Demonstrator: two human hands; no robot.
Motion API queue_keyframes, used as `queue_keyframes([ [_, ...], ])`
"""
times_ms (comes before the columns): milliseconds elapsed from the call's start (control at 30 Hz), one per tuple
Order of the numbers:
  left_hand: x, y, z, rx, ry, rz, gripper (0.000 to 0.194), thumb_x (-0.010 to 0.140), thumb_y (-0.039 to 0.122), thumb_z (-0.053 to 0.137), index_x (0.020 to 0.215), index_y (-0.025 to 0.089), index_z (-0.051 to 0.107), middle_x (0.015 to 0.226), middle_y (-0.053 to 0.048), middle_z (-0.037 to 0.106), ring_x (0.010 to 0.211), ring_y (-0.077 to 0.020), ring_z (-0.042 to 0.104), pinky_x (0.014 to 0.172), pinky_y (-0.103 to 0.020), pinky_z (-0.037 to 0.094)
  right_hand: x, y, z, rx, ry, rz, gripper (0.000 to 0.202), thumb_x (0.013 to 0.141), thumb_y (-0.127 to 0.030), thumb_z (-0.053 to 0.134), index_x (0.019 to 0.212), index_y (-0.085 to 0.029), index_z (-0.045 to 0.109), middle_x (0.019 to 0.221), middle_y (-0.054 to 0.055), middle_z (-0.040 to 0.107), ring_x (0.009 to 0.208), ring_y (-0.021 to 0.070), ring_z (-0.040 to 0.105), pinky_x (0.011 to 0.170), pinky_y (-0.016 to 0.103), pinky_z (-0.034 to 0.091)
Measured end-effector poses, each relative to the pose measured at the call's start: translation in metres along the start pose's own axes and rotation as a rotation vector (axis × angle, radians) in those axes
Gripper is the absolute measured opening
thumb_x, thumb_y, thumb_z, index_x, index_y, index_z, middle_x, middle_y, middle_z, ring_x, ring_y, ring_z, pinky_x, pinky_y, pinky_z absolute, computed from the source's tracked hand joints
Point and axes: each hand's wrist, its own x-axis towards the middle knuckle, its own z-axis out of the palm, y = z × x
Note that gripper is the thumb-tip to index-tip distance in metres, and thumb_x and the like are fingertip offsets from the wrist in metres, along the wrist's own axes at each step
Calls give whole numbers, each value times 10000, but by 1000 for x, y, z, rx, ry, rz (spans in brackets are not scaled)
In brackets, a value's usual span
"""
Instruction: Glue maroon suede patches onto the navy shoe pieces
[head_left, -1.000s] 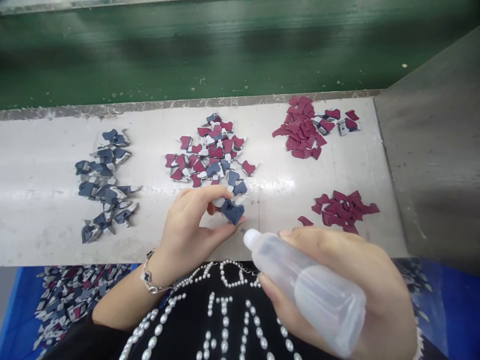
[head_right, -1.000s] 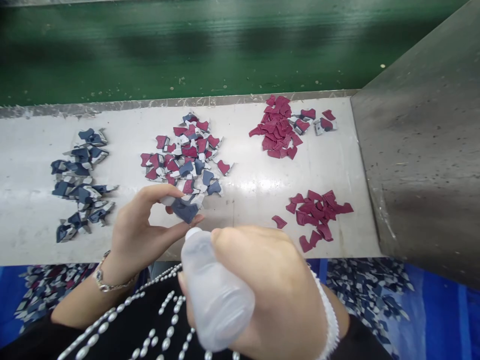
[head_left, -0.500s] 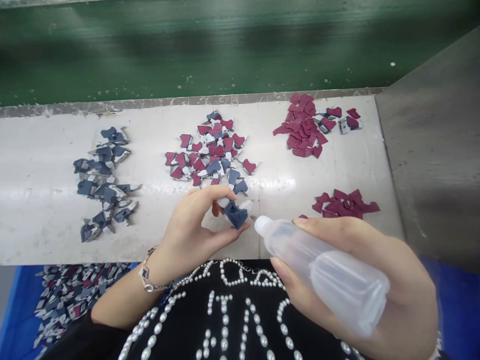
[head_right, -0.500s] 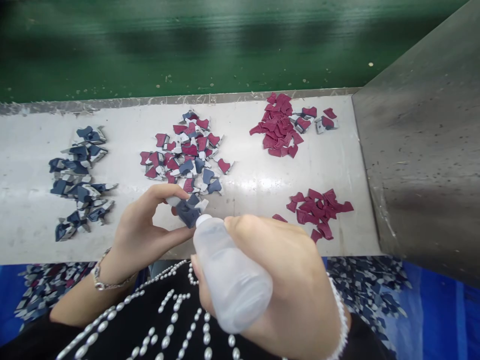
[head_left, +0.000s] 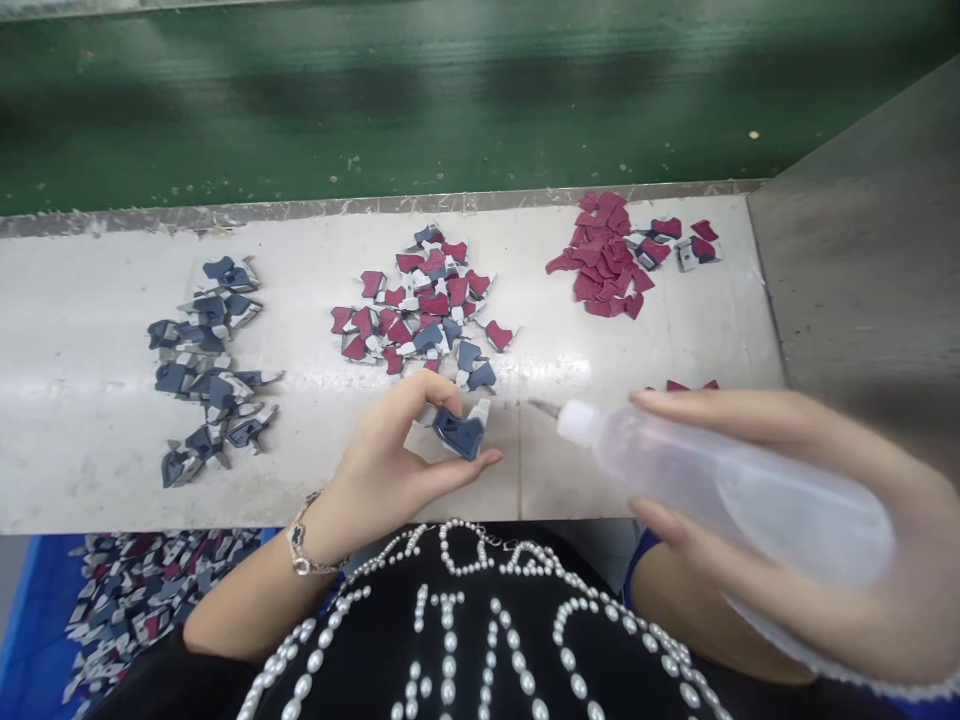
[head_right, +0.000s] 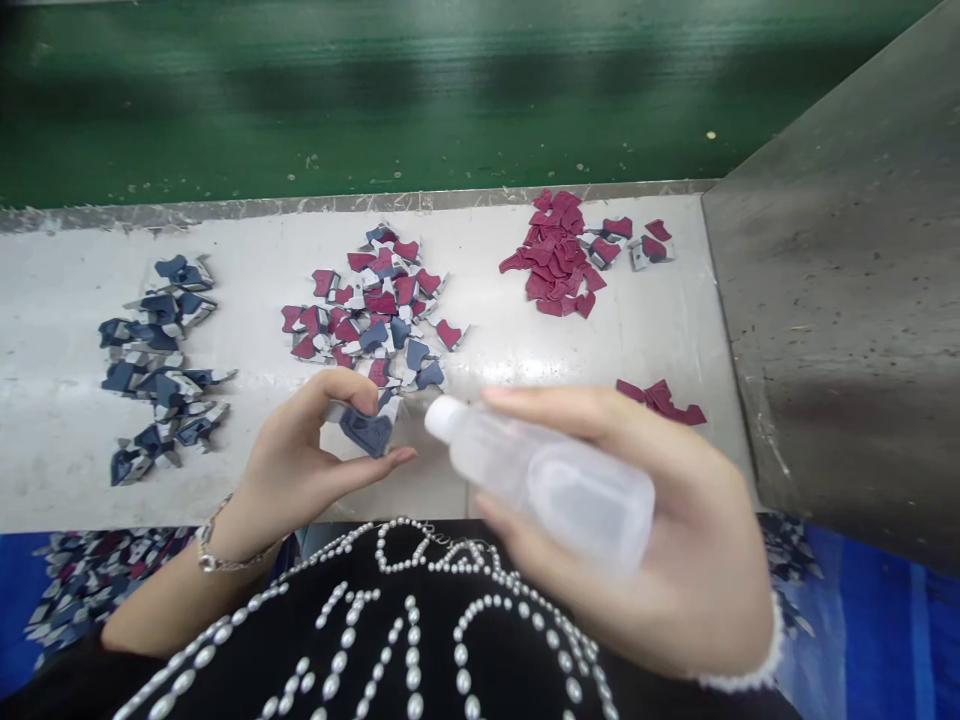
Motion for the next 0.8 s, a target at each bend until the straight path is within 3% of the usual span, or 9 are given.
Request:
queue_keyframes([
  [67,0,-8,1,-48,5,-46,351,781,292,835,928,227,524,857,9,579,780,-147,582,654,-271,501,4,17,-6,45,34,34,370,744,-190,825,1081,-292,714,987,-13,780,828,202,758,691,283,647],
  [200,-1,-23,6,-164,11,-156,406,733,323,873,926,228,529,891,1,568,770,-140,573,605,-245,507,10,53,-2,312,85,230,349,724,-125,830,969,-283,639,991,7,769,747,204,746,644,326,633],
  [300,-2,-29,10,-344,3,-218,383,740,281,863,942,223,542,937,-11,563,775,-132,583,616,-236,552,18,78,16,342,99,276,408,731,-195,837,1070,-274,625,1129,49,744,1027,246,722,898,393,596],
  [367,-2,-31,12,-440,-16,-264,347,758,238,842,960,221,561,942,-12,569,754,-122,593,617,-234,576,24,93,33,308,32,275,382,777,-254,797,1103,-260,596,1220,70,721,1174,253,668,1016,424,536],
  [467,-2,-30,14,-508,-33,-309,327,762,185,830,980,225,589,931,-8,596,721,-112,612,616,-232,598,30,112,53,269,-100,298,360,820,-301,736,1108,-246,528,1266,100,711,1127,248,697,968,424,559],
  [567,-4,-29,15,-486,8,-299,329,735,172,849,957,225,613,944,-17,621,761,-135,647,653,-257,622,19,117,52,132,-138,338,495,823,-337,725,1240,-231,479,1331,132,662,1142,261,678,958,428,553],
  [633,-6,-29,15,-456,26,-279,330,731,181,856,960,228,623,951,-24,629,797,-151,658,684,-272,627,2,113,40,-18,-134,381,470,833,-354,708,1240,-212,520,1247,140,678,1093,293,668,925,466,545],
  [733,-9,-31,17,-435,30,-246,344,724,192,868,962,231,622,968,-31,626,845,-159,657,703,-267,622,-31,104,22,-231,-184,430,224,815,-354,683,972,-196,660,978,136,710,976,367,634,876,561,503],
  [800,-8,-31,18,-428,24,-229,352,719,194,874,956,233,616,973,-31,621,869,-161,654,707,-259,619,-49,102,17,-329,-218,453,141,801,-319,646,870,-199,676,913,143,710,928,391,619,853,599,481],
])
